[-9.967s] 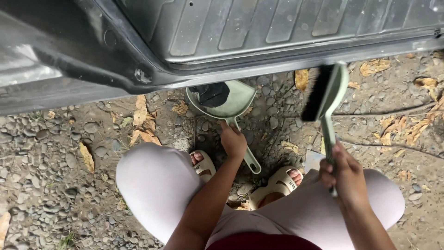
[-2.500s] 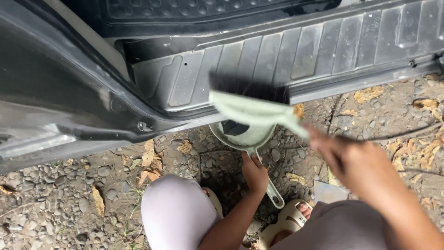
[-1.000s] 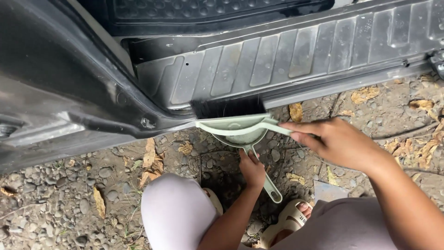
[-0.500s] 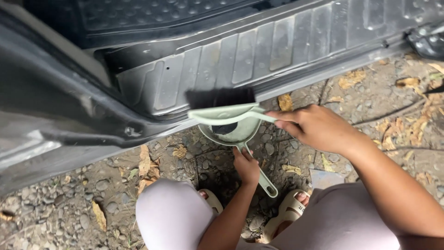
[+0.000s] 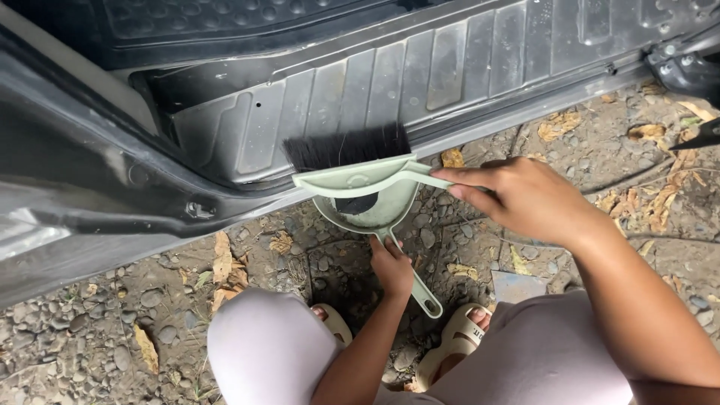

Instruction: Sweeping dirt and debris from a car's door sill and interior panels using a hand brush and dustpan.

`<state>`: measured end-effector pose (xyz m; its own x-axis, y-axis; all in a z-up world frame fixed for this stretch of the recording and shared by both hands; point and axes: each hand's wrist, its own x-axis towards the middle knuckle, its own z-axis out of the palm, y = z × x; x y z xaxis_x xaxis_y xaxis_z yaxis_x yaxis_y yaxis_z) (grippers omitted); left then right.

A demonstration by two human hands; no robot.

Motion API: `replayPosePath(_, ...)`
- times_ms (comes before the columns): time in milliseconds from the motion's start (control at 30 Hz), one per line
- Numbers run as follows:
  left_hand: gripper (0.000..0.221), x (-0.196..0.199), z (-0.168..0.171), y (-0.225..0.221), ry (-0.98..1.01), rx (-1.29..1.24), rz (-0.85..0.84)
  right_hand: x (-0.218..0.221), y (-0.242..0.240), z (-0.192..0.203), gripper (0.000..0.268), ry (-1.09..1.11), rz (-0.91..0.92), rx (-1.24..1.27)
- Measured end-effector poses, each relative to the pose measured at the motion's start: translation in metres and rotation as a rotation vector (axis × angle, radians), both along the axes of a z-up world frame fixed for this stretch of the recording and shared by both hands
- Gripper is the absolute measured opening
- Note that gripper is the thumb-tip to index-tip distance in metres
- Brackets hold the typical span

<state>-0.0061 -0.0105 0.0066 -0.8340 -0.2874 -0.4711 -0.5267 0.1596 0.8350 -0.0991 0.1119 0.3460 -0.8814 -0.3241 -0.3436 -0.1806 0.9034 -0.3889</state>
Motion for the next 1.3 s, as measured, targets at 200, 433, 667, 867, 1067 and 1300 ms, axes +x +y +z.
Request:
replayPosePath(200, 0.051, -0.002, 0.006, -0.001, -0.018, 0.015, -0.019, -0.012, 0.015, -0.014, 0.033, 0.143, -0.110, 0.072)
replayPosePath(433, 0.051, -0.003, -0.010, 0.003, 0.010, 0.004, -0.023, -0.008, 0.012, -0.039, 0.035, -0.081, -0.003, 0.172)
replayPosePath(667, 0.045, -0.004, -0.052, 0.010, 0.067, 0.008, 0.003, 0.009, 0.014, 0.010, 0.032, -0.359, 0.108, 0.056)
replayPosePath(867, 0.023, -0.007, -0.013, 0.007, 0.002, 0.018, 0.054, -0.003, 0.036, 0.026, 0.039, -0.177, -0.198, 0.141)
replayPosePath(1067, 0.022, -0.007, -0.021, 0.007, 0.008, -0.021, 0.059, -0.019, 0.026, -0.008, 0.042, -0.251, -0.341, 0.100)
replayPosePath(1300, 0.033, -0.002, -0.010, 0.011, -0.001, 0.007, 0.064, -0.009, 0.027, 0.001, 0.047, -0.308, -0.048, 0.085)
